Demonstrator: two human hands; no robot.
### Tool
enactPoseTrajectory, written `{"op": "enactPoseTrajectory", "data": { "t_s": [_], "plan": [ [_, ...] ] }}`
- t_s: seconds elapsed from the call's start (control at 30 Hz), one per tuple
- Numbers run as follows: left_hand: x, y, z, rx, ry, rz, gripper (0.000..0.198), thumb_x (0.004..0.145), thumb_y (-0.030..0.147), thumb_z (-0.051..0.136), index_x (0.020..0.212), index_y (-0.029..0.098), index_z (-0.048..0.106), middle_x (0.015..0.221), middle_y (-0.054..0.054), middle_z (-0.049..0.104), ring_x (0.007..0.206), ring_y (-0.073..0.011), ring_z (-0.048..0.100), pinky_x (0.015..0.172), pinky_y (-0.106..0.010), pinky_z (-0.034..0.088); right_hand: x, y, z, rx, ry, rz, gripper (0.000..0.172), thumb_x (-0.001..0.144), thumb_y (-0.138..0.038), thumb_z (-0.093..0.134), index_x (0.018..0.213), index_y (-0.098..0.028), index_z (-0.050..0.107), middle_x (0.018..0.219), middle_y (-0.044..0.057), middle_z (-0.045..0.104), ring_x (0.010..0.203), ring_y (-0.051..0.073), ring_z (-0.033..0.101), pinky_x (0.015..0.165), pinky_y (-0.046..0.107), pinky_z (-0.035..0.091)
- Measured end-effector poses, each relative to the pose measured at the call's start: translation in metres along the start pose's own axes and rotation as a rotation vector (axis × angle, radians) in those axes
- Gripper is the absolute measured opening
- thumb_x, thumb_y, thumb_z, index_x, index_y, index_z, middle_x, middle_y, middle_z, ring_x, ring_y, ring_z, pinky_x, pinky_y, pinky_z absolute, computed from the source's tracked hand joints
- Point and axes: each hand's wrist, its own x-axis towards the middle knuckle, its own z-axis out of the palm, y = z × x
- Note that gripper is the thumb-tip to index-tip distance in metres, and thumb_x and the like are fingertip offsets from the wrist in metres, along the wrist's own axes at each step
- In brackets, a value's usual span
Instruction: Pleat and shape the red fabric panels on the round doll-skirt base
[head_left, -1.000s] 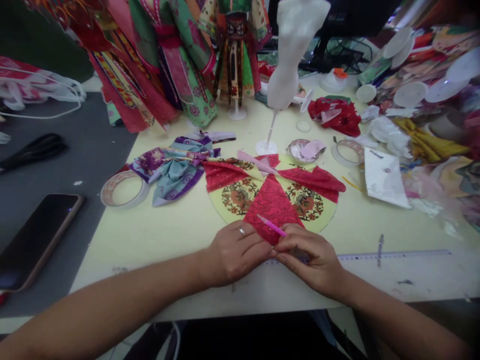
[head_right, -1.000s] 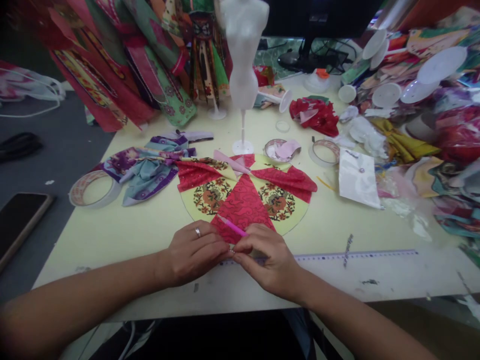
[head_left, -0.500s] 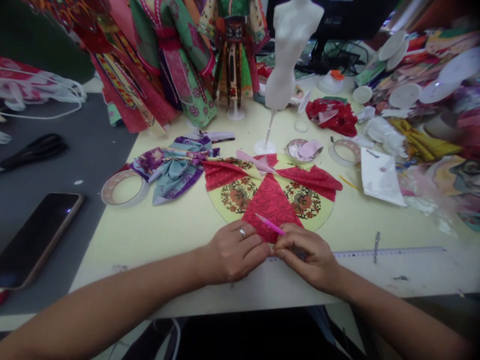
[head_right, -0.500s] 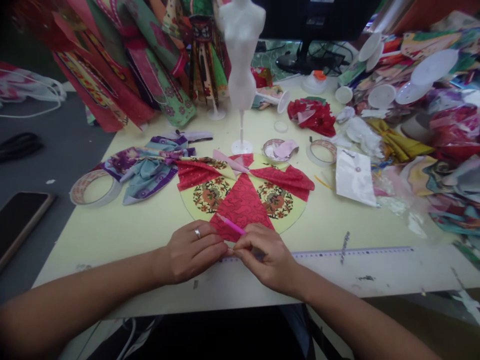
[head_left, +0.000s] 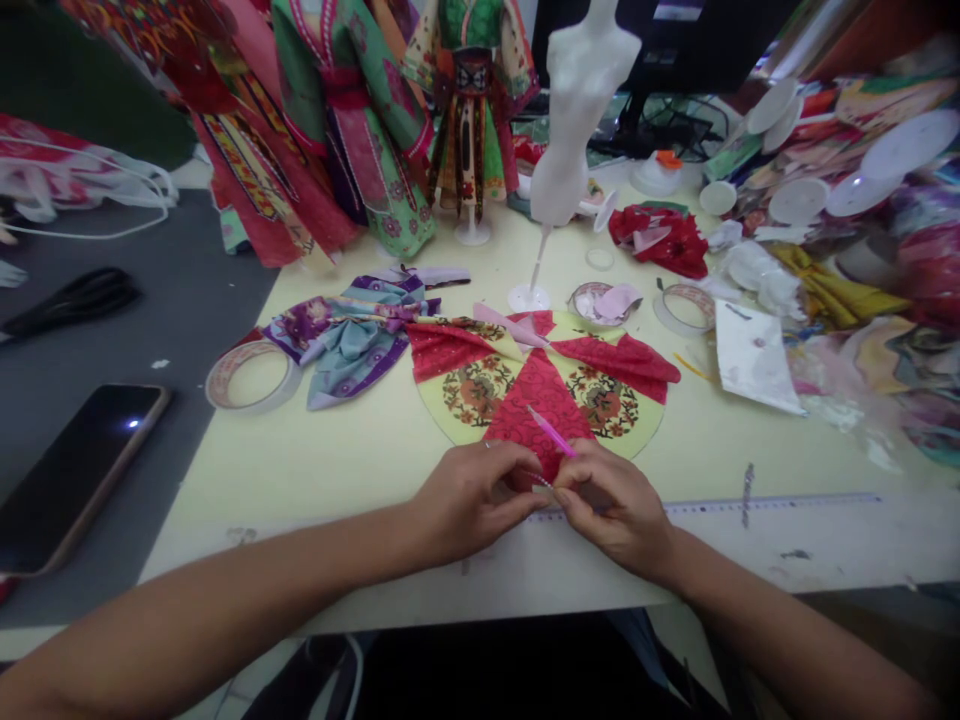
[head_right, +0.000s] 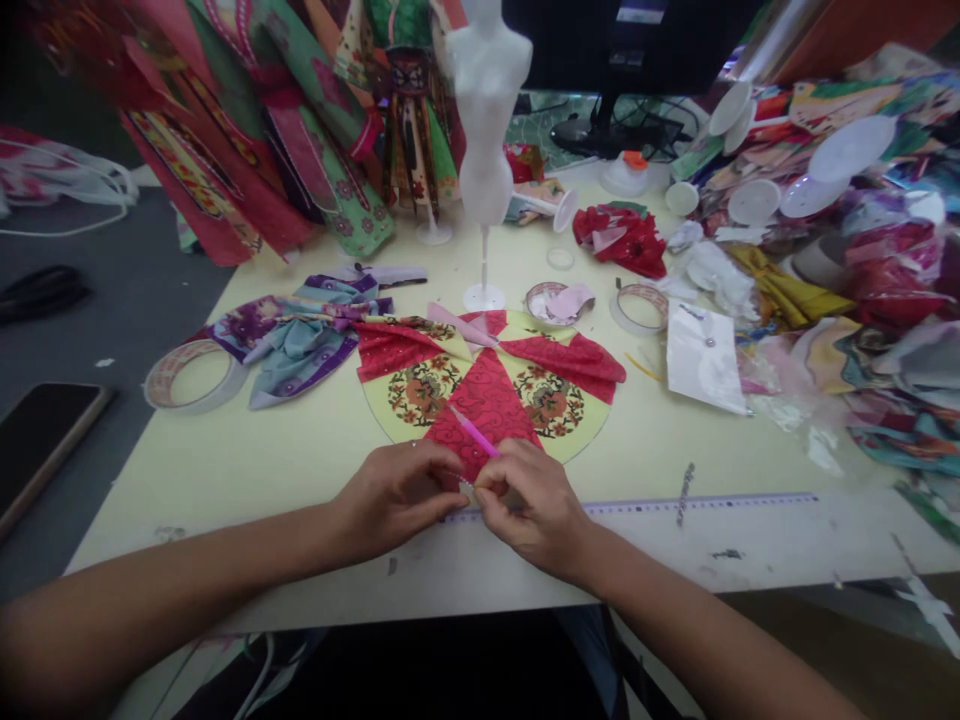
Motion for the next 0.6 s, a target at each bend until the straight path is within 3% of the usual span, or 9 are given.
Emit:
{"op": "enactPoseTrajectory", "data": {
  "t_s": [0.13, 0.3, 0.6],
  "plan": [
    [0.0018, 0.0022, -0.0018, -0.158, -0.041, -0.107, 0.035, 0.077, 0.027, 0.061, 0.109, 0.015, 0.054, 0.087, -0.005, 0.066, 0.071, -0.0107, 0.062, 0.067, -0.020, 0.049, 0.0016, 0.0007, 0.0013, -0.041, -0.004, -0.052, 0.008, 0.078, -0.012, 0.050, 0.072, -0.018, 0.051, 0.065, 0.001, 0.048, 0.064, 0.013, 0.045, 0.058, 0.026, 0.035],
    [0.0034, 0.0035, -0.0022, -0.122, -0.098, -0.097, 0.013, 0.079, 0.022, 0.057, 0.087, 0.015, 0.065, 0.072, -0.002, 0.064, 0.065, -0.0100, 0.058, 0.062, -0.019, 0.044, 0.0025, 0.0007, 0.0014, -0.066, -0.006, -0.082, 0.008, 0.077, -0.011, 0.051, 0.074, -0.018, 0.052, 0.066, 0.001, 0.048, 0.065, 0.014, 0.045, 0.059, 0.028, 0.037],
    [0.0051, 0.0034, -0.0016, -0.153, -0.084, -0.216, 0.009, 0.077, 0.017, 0.057, 0.077, 0.014, 0.065, 0.069, -0.001, 0.064, 0.061, -0.0091, 0.056, 0.059, -0.018, 0.041, -0.0021, 0.0022, 0.0009, -0.075, 0.034, -0.080, 0.014, 0.074, -0.009, 0.055, 0.085, -0.018, 0.055, 0.070, 0.002, 0.051, 0.071, 0.016, 0.050, 0.066, 0.031, 0.041]
  ]
}}
